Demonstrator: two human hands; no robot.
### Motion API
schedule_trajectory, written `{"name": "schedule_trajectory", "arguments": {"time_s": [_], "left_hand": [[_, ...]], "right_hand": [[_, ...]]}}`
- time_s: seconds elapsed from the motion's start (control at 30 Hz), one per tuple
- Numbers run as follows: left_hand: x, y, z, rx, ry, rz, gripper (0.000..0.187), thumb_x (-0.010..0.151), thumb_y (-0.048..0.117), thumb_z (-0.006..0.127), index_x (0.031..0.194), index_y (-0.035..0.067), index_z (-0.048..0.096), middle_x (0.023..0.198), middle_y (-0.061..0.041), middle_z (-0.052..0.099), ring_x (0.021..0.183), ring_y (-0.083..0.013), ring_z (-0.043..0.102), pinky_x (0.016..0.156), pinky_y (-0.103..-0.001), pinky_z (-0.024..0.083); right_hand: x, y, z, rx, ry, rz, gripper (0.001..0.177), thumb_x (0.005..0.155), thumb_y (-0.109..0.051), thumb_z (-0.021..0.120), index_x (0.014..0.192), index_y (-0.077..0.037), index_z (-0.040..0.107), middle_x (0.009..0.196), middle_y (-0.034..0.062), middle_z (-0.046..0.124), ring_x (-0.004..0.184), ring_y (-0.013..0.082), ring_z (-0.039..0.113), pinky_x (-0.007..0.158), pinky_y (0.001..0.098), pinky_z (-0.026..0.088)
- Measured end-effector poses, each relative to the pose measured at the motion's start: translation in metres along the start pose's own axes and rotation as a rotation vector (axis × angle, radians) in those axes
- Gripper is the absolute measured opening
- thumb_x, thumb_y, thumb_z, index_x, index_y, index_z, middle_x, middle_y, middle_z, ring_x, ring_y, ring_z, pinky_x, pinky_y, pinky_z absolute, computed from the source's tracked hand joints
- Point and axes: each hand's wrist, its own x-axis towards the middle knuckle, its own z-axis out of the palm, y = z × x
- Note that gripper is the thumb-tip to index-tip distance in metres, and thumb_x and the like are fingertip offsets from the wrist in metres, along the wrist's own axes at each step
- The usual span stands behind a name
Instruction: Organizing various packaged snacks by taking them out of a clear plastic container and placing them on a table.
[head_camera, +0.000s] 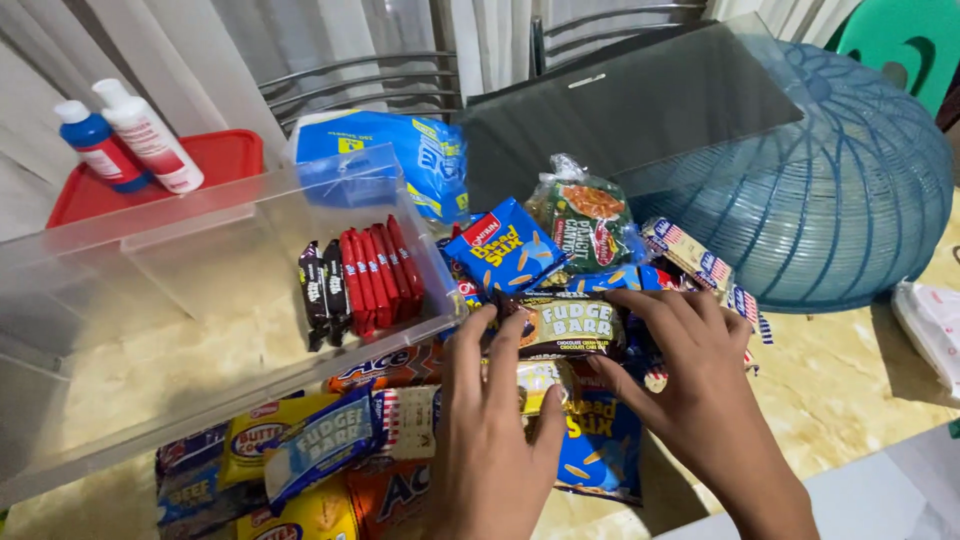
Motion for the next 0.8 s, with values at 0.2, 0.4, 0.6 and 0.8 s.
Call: {"name": "schedule_trajectory", "arguments": {"time_s": [0.2, 0.4, 0.6, 0.8], "left_hand": [[0.002, -0.007, 0.020, 0.180, -0.056, 0.042, 0.061, 0.085, 0.019, 0.074, 0.137, 0.001, 0.049, 0.143, -0.027, 0.040, 0.129, -0.0468, 0.045, 0.102, -0.055, 0.039], [0.005, -0.006, 0.023, 0.252, -0.100, 0.059, 0.062, 0.085, 0.025, 0.074, 0.136, 0.000, 0.050, 0.145, -0.026, 0.042, 0.131, -0.0450, 0.045, 0.104, -0.054, 0.036], [0.006, -0.005, 0.019, 0.241, -0.091, 0.052, 0.060, 0.083, 0.025, 0.076, 0.132, 0.000, 0.053, 0.142, -0.026, 0.044, 0.132, -0.0452, 0.044, 0.104, -0.054, 0.036], [0.003, -0.007, 0.015, 0.155, -0.038, 0.145, 0.060, 0.084, 0.022, 0.077, 0.133, -0.003, 0.054, 0.140, -0.026, 0.045, 0.127, -0.0430, 0.047, 0.105, -0.054, 0.038]], "right_hand": [[-0.004, 0.003, 0.006, -0.070, -0.029, 0.043, 0.056, 0.076, -0.029, 0.079, 0.127, -0.013, 0.064, 0.115, 0.0073, 0.065, 0.112, 0.0297, 0.054, 0.097, 0.0498, 0.033], [-0.007, 0.008, 0.015, -0.137, -0.085, 0.071, 0.061, 0.072, -0.032, 0.080, 0.128, -0.013, 0.064, 0.125, 0.0065, 0.062, 0.118, 0.0309, 0.052, 0.098, 0.0540, 0.031], [-0.005, 0.006, 0.012, -0.091, -0.062, 0.039, 0.061, 0.072, -0.033, 0.078, 0.129, -0.014, 0.064, 0.130, 0.0066, 0.060, 0.122, 0.0319, 0.050, 0.097, 0.0516, 0.032], [0.001, -0.007, -0.001, 0.003, -0.037, -0.056, 0.051, 0.079, -0.029, 0.076, 0.125, -0.014, 0.064, 0.134, 0.0091, 0.056, 0.123, 0.0320, 0.050, 0.099, 0.0485, 0.032]]}}
